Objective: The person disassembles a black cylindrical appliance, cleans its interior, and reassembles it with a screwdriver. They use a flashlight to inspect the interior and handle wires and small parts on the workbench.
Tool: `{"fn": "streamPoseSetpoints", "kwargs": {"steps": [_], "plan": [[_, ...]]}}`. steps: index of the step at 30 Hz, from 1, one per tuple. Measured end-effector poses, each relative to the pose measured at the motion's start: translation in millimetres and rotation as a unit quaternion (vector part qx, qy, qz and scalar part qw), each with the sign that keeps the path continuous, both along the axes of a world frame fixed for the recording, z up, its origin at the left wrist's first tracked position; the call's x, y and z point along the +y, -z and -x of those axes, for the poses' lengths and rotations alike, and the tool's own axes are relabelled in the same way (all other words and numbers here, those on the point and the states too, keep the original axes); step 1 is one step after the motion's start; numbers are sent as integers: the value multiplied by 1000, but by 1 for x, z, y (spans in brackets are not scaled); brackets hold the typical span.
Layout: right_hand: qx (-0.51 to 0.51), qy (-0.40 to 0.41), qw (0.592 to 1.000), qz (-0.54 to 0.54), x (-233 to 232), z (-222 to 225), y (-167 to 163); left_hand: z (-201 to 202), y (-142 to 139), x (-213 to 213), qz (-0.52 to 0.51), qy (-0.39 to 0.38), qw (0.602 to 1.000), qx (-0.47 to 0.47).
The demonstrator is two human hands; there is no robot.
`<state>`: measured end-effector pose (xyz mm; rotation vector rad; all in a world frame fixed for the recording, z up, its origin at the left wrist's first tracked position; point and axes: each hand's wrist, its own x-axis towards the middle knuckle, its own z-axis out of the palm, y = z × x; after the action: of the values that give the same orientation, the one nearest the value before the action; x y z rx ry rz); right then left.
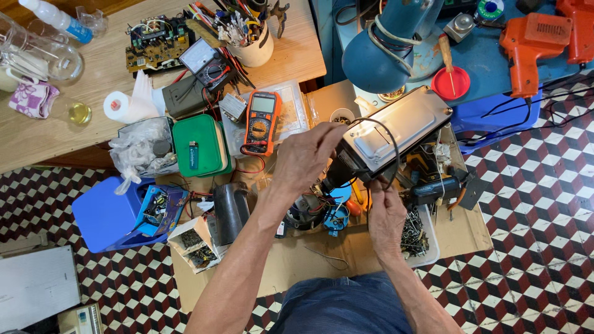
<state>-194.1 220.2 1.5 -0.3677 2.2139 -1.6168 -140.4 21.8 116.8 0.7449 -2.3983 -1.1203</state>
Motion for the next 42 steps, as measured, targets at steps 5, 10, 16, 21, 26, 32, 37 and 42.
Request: {"fn": "streamPoseSetpoints", "kwargs": {"steps": [5, 10, 16, 21, 26, 32, 37, 42], "plan": [[-97, 84, 992, -18, 11, 27, 23, -16, 44, -19, -18, -59, 980, -191], [-234, 43, 965, 109, 0, 46, 34, -13, 92, -30, -116, 70, 945, -299], [-362, -31, 919, 155, -13, 32, 40, -6, 111, -30, -322, 80, 909, -250], [-433, -22, 877, 208, -25, 23, 47, -6, 113, -25, -386, 30, 907, -168], [-447, 1, 861, 241, -28, 26, 45, -9, 114, -25, -439, 18, 892, -106], [-412, 62, 864, 281, -21, 23, 25, -15, 88, -29, -448, -9, 878, -168], [-471, 78, 827, 298, -19, 32, 10, -10, 61, -24, -511, -6, 848, -140], [-549, 109, 771, 306, -17, 37, 11, -8, 62, -17, -550, -30, 828, -103]]}}
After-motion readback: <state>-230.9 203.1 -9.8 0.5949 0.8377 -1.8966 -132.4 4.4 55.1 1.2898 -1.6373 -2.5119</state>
